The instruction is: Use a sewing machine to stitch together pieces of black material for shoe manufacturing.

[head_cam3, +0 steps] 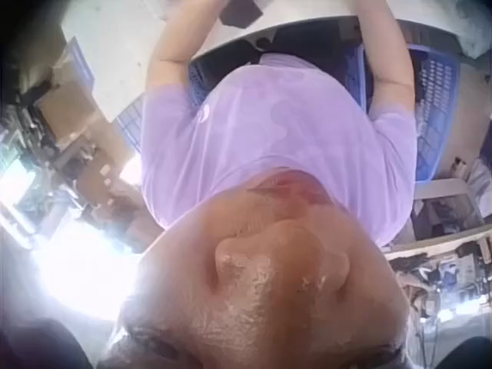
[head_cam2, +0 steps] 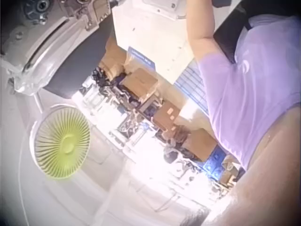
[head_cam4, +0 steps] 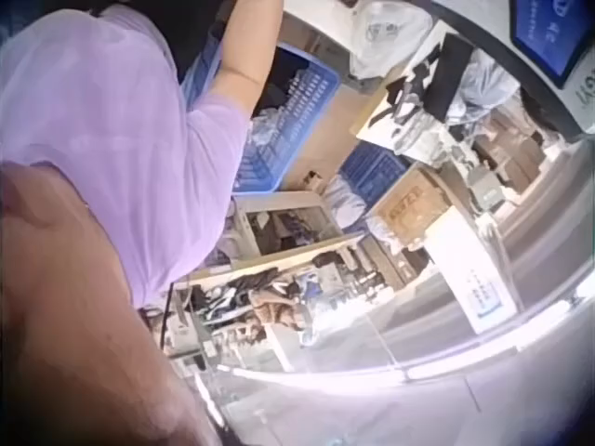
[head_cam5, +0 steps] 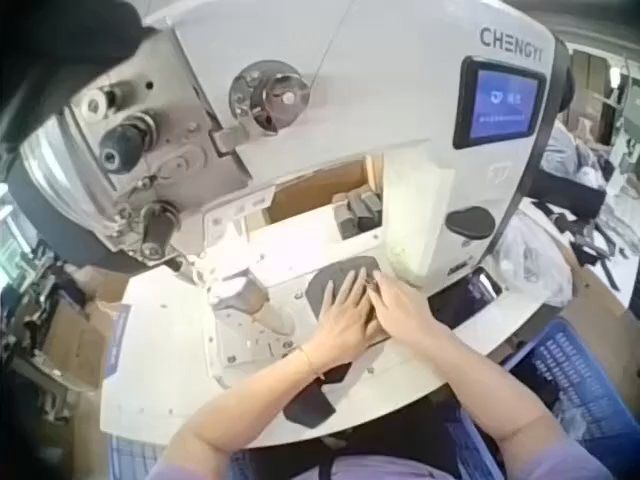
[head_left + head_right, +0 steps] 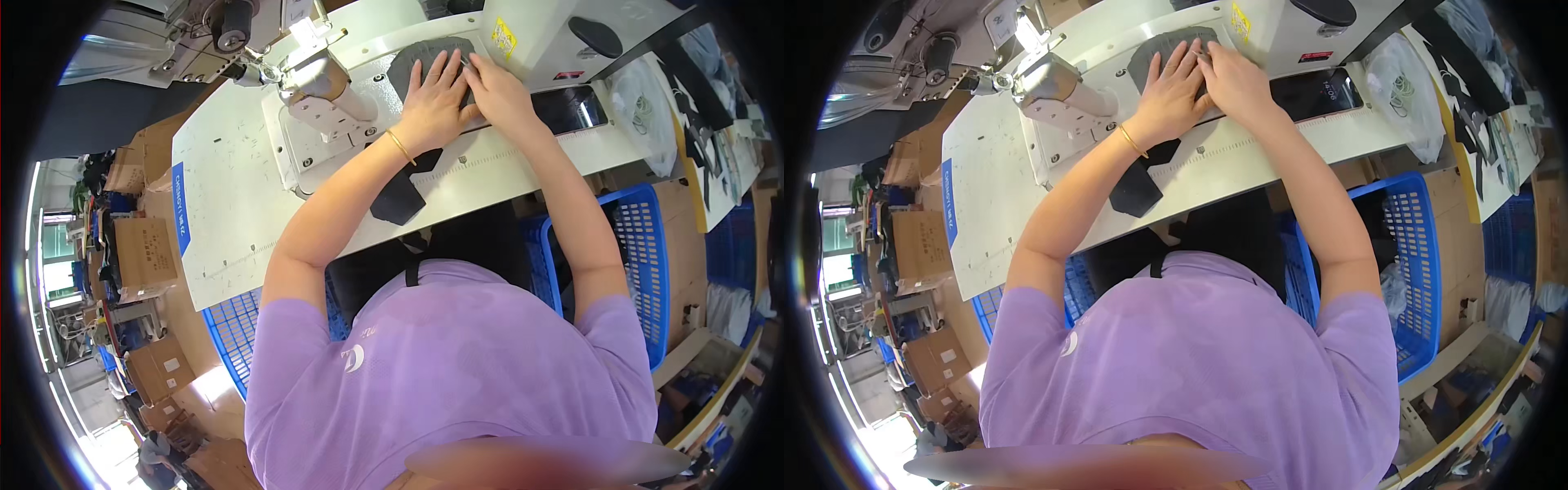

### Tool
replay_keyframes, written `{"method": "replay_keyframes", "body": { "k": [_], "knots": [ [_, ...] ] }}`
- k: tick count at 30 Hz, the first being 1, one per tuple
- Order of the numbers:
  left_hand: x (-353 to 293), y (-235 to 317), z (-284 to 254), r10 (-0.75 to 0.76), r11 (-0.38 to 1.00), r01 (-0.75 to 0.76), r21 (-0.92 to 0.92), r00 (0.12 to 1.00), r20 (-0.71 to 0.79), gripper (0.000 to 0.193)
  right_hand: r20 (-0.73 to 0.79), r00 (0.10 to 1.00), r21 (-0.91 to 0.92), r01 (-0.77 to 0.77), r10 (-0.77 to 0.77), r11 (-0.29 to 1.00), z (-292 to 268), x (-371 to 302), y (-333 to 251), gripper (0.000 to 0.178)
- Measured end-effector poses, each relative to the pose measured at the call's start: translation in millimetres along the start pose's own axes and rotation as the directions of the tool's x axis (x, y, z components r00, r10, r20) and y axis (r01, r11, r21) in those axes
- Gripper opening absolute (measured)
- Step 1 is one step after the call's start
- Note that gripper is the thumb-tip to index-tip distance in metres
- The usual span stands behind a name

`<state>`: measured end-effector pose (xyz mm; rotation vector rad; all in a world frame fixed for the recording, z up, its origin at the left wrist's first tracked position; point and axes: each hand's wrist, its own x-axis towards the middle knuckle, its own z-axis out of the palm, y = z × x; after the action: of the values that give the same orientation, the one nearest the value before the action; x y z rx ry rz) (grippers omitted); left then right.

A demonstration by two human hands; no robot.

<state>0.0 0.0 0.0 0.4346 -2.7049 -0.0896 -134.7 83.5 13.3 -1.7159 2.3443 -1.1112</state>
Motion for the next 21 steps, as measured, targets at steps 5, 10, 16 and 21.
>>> {"method": "replay_keyframes", "body": {
  "k": [5, 10, 16, 21],
  "knots": [
    [15.0, -6.6, 4.3, 0.01, 1.0, -0.01, 0.007, 0.999, -0.041, 0.071, -0.203, 0.977, -0.113, 0.035, -0.058, 0.993, 2.0, 9.5, 2.6, 0.034],
    [-3.7, -4.6, -17.7, 0.013, 0.998, -0.025, -0.055, 0.979, -0.202, 0.063, -0.316, 0.946, 0.152, 0.12, -0.066, 0.981, -24.6, -43.4, -20.2, 0.027],
    [-118.1, 0.3, -91.9, 0.071, 0.971, -0.12, -0.206, 0.97, -0.232, 0.05, 0.093, 0.995, 0.194, 0.018, -0.037, 0.981, -35.1, -125.4, -32.3, 0.031],
    [-163.5, 39.4, -101.1, -0.05, 0.995, 0.064, -0.082, 0.985, 0.163, 0.047, 0.022, 0.938, 0.07, 0.343, -0.345, 0.937, 8.2, -131.8, -72.3, 0.033]
  ]
}}
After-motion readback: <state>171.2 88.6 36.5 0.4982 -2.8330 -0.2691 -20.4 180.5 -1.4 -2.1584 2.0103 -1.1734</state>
